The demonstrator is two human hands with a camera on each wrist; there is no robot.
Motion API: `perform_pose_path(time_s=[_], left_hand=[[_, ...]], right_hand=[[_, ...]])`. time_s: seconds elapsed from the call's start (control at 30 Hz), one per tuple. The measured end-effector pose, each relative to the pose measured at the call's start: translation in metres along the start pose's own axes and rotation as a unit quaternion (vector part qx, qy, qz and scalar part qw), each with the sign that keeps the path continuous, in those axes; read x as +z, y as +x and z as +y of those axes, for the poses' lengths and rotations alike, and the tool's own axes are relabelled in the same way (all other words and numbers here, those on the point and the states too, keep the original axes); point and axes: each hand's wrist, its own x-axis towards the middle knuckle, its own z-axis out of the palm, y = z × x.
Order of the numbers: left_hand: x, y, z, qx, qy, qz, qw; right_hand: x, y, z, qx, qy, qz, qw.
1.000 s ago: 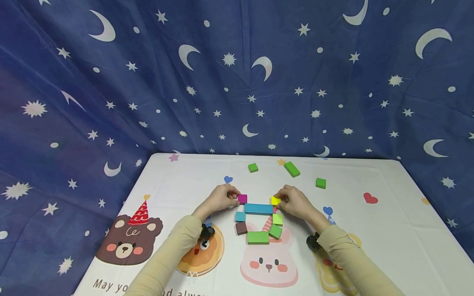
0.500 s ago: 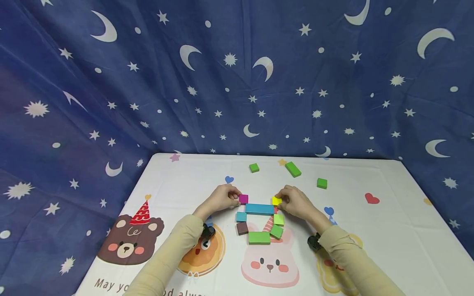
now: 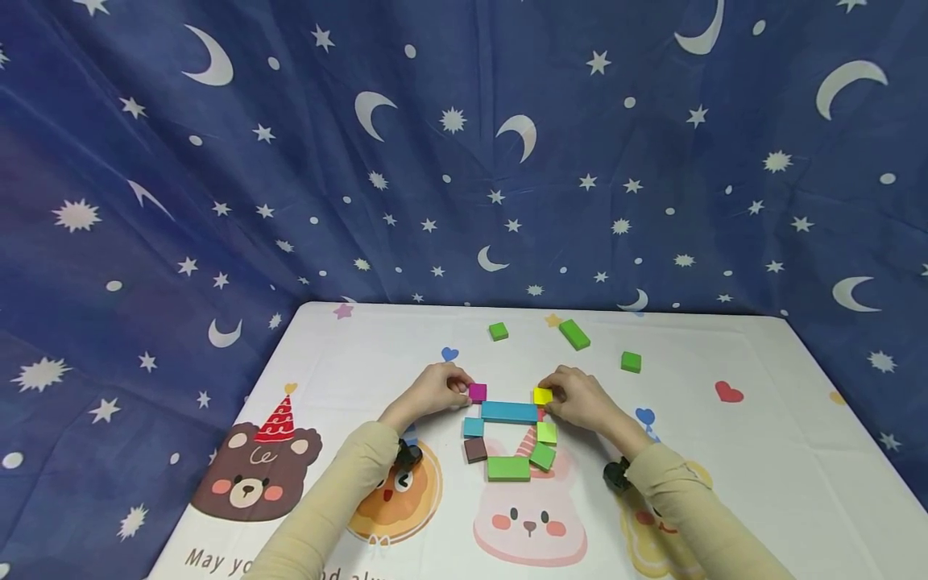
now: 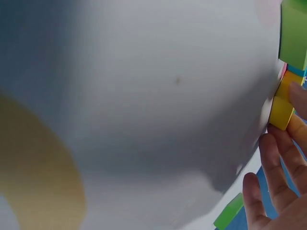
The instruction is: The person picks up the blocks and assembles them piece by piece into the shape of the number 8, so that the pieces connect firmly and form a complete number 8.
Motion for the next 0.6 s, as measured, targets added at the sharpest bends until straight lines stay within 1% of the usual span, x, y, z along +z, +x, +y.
perform_pose_path(time_s=[0.1,0.37,0.6], left_hand=[[-0.0004,0.0001,0.0016,-0.002,-0.002,-0.001,1.0],[-0.0002,0.0004,0.001,0.003,-0.009,-0.004,0.9999],[-0.0008,0.0,0.0006,0.003,-0.005,-0.007,1.0]], right_hand=[[-0.0007,-0.0008,0.0006,-0.002,0.009,0.001,1.0],[-0.0015,-0.0016,0.0021,0.024,0.051,-0.013,0.9983],[-0.0052,-0.0055,0.0037,0.034,0.052,-0.008,0.998]])
